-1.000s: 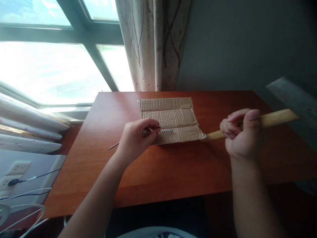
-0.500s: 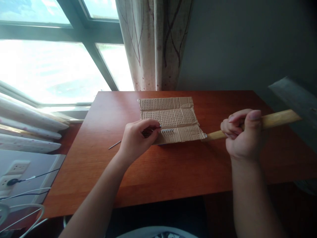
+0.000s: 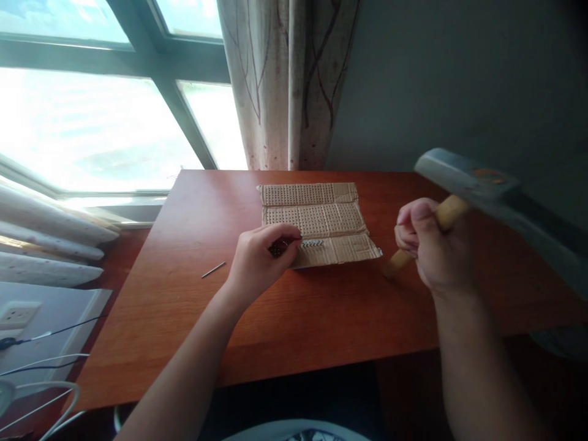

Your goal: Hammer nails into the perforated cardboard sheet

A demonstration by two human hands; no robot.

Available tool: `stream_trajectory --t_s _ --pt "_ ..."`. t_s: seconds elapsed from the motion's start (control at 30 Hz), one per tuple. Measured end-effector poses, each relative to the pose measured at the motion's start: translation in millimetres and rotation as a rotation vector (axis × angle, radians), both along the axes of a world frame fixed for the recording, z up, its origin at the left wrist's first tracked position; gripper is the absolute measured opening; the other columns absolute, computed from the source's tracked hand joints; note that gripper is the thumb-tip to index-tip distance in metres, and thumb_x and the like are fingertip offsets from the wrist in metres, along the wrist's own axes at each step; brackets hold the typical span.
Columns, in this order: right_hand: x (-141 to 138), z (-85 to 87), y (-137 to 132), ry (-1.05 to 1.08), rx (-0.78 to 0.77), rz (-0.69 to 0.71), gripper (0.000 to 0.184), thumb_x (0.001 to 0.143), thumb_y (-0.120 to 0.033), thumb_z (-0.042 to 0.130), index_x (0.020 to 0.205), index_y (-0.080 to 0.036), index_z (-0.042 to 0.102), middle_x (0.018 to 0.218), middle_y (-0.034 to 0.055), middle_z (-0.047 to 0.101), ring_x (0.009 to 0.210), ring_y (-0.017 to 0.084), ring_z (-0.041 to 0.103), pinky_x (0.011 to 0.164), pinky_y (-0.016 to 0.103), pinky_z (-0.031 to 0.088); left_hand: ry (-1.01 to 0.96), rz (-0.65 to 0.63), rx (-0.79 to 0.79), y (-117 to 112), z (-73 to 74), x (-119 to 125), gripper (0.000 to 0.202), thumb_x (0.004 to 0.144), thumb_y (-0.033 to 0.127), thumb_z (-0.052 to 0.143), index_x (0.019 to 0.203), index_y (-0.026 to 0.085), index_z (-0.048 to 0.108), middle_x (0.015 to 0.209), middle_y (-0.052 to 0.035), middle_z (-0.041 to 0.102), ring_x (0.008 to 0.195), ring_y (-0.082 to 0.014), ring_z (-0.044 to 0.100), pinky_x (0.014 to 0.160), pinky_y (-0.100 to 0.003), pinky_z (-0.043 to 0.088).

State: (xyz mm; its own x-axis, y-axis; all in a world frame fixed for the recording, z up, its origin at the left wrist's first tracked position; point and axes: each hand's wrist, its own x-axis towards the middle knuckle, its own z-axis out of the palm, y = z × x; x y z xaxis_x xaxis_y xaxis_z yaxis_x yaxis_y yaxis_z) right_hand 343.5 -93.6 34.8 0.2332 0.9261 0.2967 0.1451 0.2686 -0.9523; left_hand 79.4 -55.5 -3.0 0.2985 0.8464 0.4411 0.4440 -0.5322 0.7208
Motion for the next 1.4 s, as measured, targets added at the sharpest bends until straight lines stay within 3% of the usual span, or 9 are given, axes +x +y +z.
stream_trajectory --t_s 0.2,0.33,0.57,0.7,0.93,1.3,1.4 --pt "-8 7.6 -3 -0.475 -0.222 0.07 0.033 0.085 -0.055 0.066 0.087 -0.022 0.062 0.065 -0.0013 0.056 0.056 0.013 0.049 0.049 0.026 0.035 -0.016 -0.008 0.035 0 0.0 1 0.012 0.079 0.011 0.064 0.086 0.019 0.07 0.076 0.0011 0.072 0.065 -0.0107 0.065 0.062 -0.02 0.05" --pt "-19 19.4 -5 -0.697 -0.242 0.125 0.036 0.091 -0.055 0.057 0.077 -0.022 0.058 0.056 -0.0035 0.051 0.051 0.012 0.047 0.049 0.026 0.032 -0.011 -0.005 0.042 0 1.2 3 0.014 0.079 0.009 0.063 0.086 0.019 0.069 0.077 0.001 0.072 0.068 -0.0114 0.066 0.064 -0.021 0.051" --pt "-39 52.4 -8 -0.943 -0.134 0.173 0.04 0.097 -0.048 0.051 0.067 -0.022 0.046 0.055 -0.0037 0.048 0.05 0.011 0.043 0.05 0.028 0.027 -0.011 -0.014 0.028 0 1.6 3 0.013 0.08 0.012 0.063 0.086 0.02 0.07 0.078 0.0007 0.073 0.067 -0.0121 0.066 0.065 -0.022 0.052" --pt "-47 59.4 -11 -1.001 -0.118 0.197 0.038 0.097 -0.046 0.05 0.068 -0.022 0.044 0.056 -0.0029 0.05 0.051 0.012 0.043 0.051 0.029 0.025 -0.023 -0.013 0.014 0 1.5 3 0.013 0.08 0.012 0.063 0.086 0.02 0.07 0.08 0.0003 0.074 0.068 -0.0123 0.067 0.066 -0.022 0.052" --pt "-52 52.0 -11 -1.096 -0.218 0.208 0.038 0.098 -0.048 0.046 0.071 -0.022 0.046 0.06 -0.0011 0.053 0.053 0.014 0.047 0.054 0.029 0.023 0.0 -0.013 0.005 2 -0.3 2 0.013 0.08 0.012 0.062 0.085 0.019 0.071 0.074 0.0012 0.072 0.064 -0.0114 0.064 0.062 -0.021 0.049" --pt "-51 55.8 -14 -1.029 -0.144 0.14 0.039 0.098 -0.047 0.047 0.068 -0.022 0.039 0.057 -0.0027 0.048 0.052 0.012 0.042 0.053 0.03 0.022 -0.014 -0.016 0.0 1 1.5 2 0.013 0.079 0.012 0.062 0.085 0.02 0.071 0.078 0.0005 0.074 0.068 -0.0129 0.067 0.066 -0.023 0.052" --pt "-52 52.0 -13 -1.054 -0.183 0.155 0.037 0.098 -0.046 0.047 0.07 -0.022 0.041 0.057 -0.0026 0.049 0.052 0.013 0.043 0.053 0.03 0.022 0.005 -0.012 0.013 1 1.0 1 0.013 0.079 0.013 0.061 0.085 0.02 0.07 0.076 0.0009 0.073 0.066 -0.0125 0.066 0.064 -0.022 0.051"
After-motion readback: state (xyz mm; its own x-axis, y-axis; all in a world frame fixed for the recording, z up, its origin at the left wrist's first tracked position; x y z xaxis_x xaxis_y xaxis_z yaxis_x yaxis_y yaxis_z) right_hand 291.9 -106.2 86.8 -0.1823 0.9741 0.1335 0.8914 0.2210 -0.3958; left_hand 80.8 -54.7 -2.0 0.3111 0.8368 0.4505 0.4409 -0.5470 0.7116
